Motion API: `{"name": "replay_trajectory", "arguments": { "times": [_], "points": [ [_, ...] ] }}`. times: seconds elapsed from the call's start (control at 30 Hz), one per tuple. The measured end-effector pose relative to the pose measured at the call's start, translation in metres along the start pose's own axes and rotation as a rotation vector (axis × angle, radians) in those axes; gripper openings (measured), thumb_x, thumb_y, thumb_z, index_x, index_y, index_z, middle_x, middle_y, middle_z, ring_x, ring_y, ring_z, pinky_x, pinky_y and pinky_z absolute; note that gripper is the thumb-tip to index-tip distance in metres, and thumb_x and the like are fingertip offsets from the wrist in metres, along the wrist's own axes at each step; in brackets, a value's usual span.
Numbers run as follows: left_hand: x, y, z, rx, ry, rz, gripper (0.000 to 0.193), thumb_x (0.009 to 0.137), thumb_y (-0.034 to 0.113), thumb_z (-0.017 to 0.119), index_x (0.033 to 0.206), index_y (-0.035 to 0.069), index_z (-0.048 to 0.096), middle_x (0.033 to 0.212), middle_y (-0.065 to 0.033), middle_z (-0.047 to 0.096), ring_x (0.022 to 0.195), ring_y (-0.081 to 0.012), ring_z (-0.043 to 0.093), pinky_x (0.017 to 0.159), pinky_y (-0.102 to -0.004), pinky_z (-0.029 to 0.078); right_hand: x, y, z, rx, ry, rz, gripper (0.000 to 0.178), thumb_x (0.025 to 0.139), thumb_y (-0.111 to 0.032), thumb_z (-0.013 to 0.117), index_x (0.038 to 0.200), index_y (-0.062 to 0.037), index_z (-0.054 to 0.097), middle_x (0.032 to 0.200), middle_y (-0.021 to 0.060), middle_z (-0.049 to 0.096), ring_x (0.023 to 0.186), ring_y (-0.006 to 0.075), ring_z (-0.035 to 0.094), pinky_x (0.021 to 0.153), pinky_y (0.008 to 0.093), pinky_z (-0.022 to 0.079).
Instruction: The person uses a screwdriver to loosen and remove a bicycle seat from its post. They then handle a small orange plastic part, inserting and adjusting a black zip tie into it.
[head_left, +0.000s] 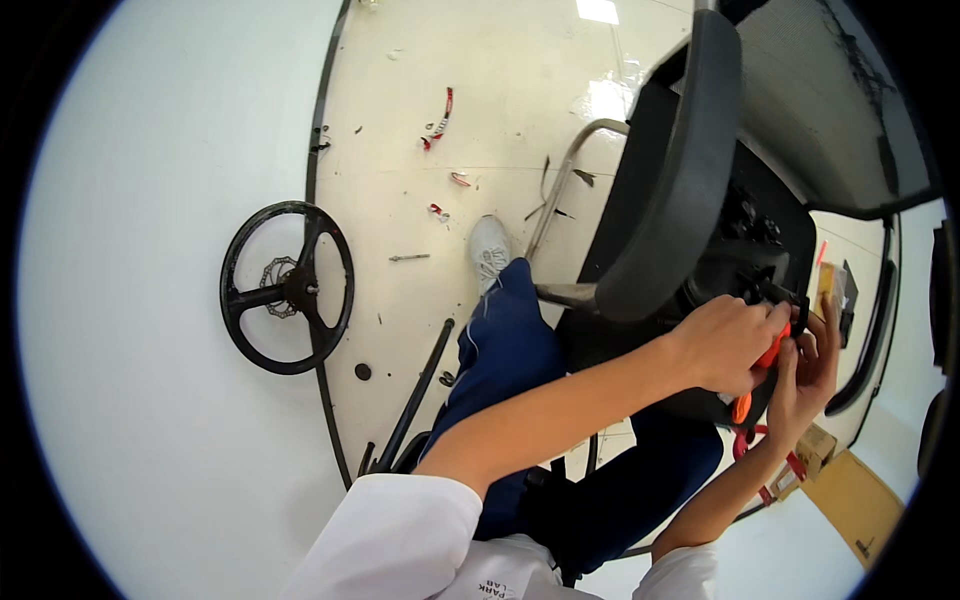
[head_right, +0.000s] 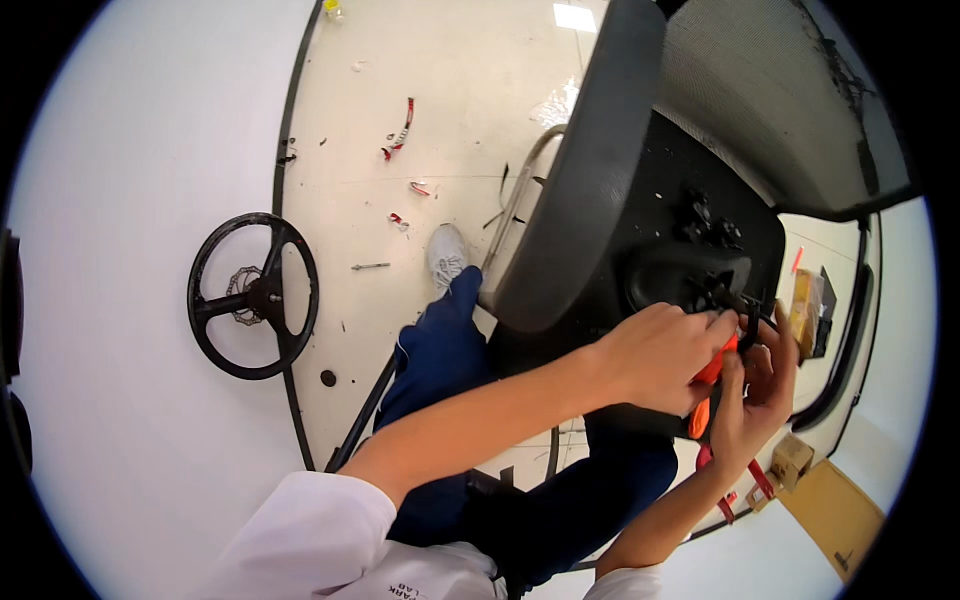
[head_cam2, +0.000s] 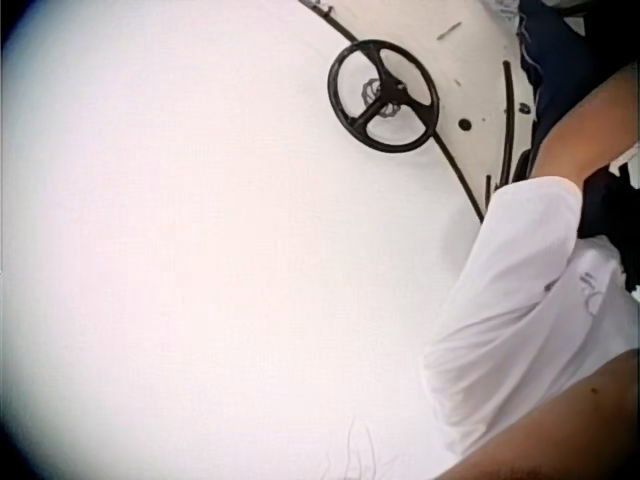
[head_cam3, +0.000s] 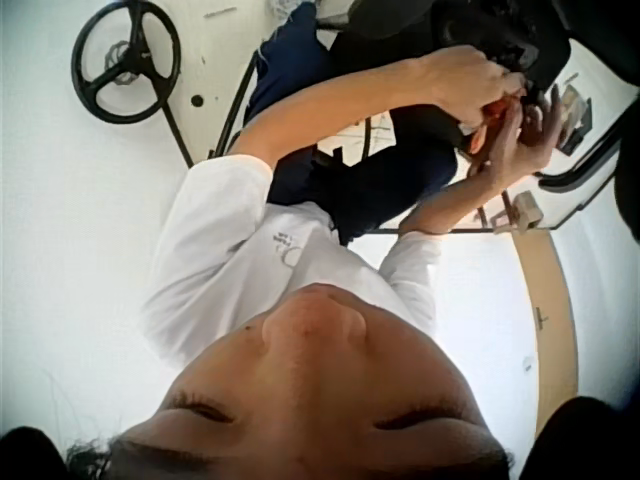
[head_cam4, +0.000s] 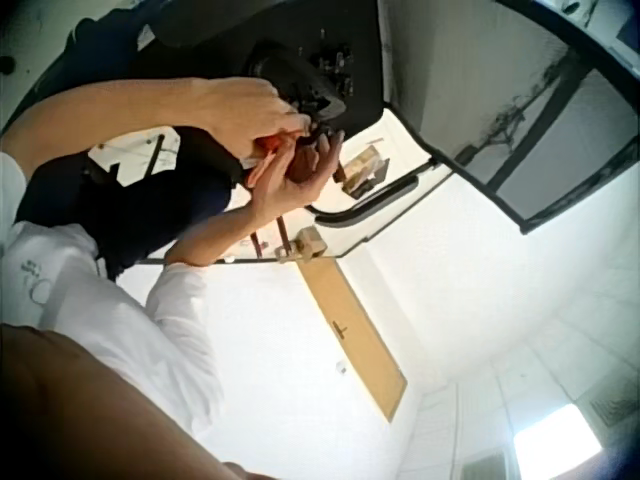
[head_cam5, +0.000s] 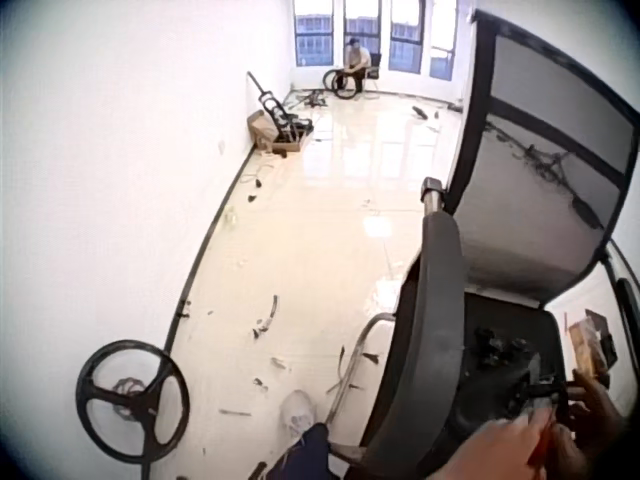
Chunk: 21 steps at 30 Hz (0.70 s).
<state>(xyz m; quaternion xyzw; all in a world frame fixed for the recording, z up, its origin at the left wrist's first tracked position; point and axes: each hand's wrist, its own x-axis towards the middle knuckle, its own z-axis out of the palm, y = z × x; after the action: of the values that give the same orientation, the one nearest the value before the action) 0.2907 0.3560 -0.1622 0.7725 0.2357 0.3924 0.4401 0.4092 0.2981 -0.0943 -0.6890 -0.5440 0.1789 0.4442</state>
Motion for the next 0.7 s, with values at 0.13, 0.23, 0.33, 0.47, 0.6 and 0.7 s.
{"name": "replay_trajectory", "arguments": {
  "times": [0.13,0.23,0.33,0.47,0.6,0.7],
  "points": [
    [-0.005,0.036,-0.002,-0.056,-0.457,0.019,0.056,0.068,0.024,0.072,0.115,0.0,0.053,0.078,-0.0163,0.065,0.072,-0.0358,0.065,0.062,-0.0427,0.052,-0.039,-0.008,-0.073,-0.349,-0.19,-0.035,0.063,0.066,-0.006,0.078,0.126,0.0018,0.06,0.075,0.004,0.064,0.066,0.0068,0.054,0.067,0.0211,0.045],
    [-0.037,0.074,0.058,-0.119,-0.536,0.063,0.057,0.069,0.025,0.072,0.117,0.004,0.051,0.081,-0.0152,0.064,0.075,-0.0367,0.065,0.066,-0.0451,0.051,-0.102,-0.008,-0.115,-0.176,-0.05,0.234,0.048,0.069,-0.008,0.078,0.114,0.0007,0.063,0.072,0.0043,0.066,0.069,0.0122,0.063,0.063,0.0279,0.051],
    [-0.081,0.123,0.092,-0.154,-0.7,0.024,0.053,0.069,0.028,0.075,0.112,0.005,0.055,0.088,-0.0171,0.063,0.08,-0.0391,0.063,0.068,-0.0476,0.051,-0.162,-0.026,-0.166,0.023,-0.205,0.426,0.042,0.074,-0.016,0.077,0.11,-0.0014,0.062,0.078,0.0095,0.067,0.066,0.0157,0.066,0.063,0.0292,0.053],
    [-0.189,0.17,0.12,-0.011,-0.967,-0.105,0.044,0.07,0.026,0.078,0.103,0.002,0.062,0.091,-0.0196,0.067,0.082,-0.0375,0.066,0.071,-0.0422,0.054,-0.295,-0.004,-0.181,0.087,-0.291,0.276,0.043,0.079,-0.032,0.069,0.106,0.0002,0.056,0.074,0.0178,0.063,0.067,0.0368,0.062,0.06,0.0427,0.049],
    [-0.213,0.188,0.167,-0.156,-1.181,-0.301,0.033,0.069,0.005,0.08,0.095,-0.001,0.06,0.081,-0.0095,0.064,0.069,-0.0172,0.061,0.062,-0.0305,0.049,-0.381,0.018,-0.204,0.019,-0.02,0.255,0.05,0.077,-0.036,0.071,0.107,-0.0004,0.056,0.074,0.0202,0.063,0.073,0.0411,0.063,0.064,0.0473,0.05],
    [-0.217,0.173,0.174,-0.099,-1.328,-0.221,0.054,0.07,-0.003,0.08,0.113,0.002,0.047,0.082,-0.0044,0.057,0.064,-0.0106,0.056,0.056,-0.0241,0.047,-0.437,0.005,-0.221,-0.047,0.109,0.376,0.051,0.077,-0.042,0.071,0.109,-0.0048,0.057,0.084,0.0203,0.066,0.079,0.0426,0.064,0.071,0.0496,0.051]
  ]
}}
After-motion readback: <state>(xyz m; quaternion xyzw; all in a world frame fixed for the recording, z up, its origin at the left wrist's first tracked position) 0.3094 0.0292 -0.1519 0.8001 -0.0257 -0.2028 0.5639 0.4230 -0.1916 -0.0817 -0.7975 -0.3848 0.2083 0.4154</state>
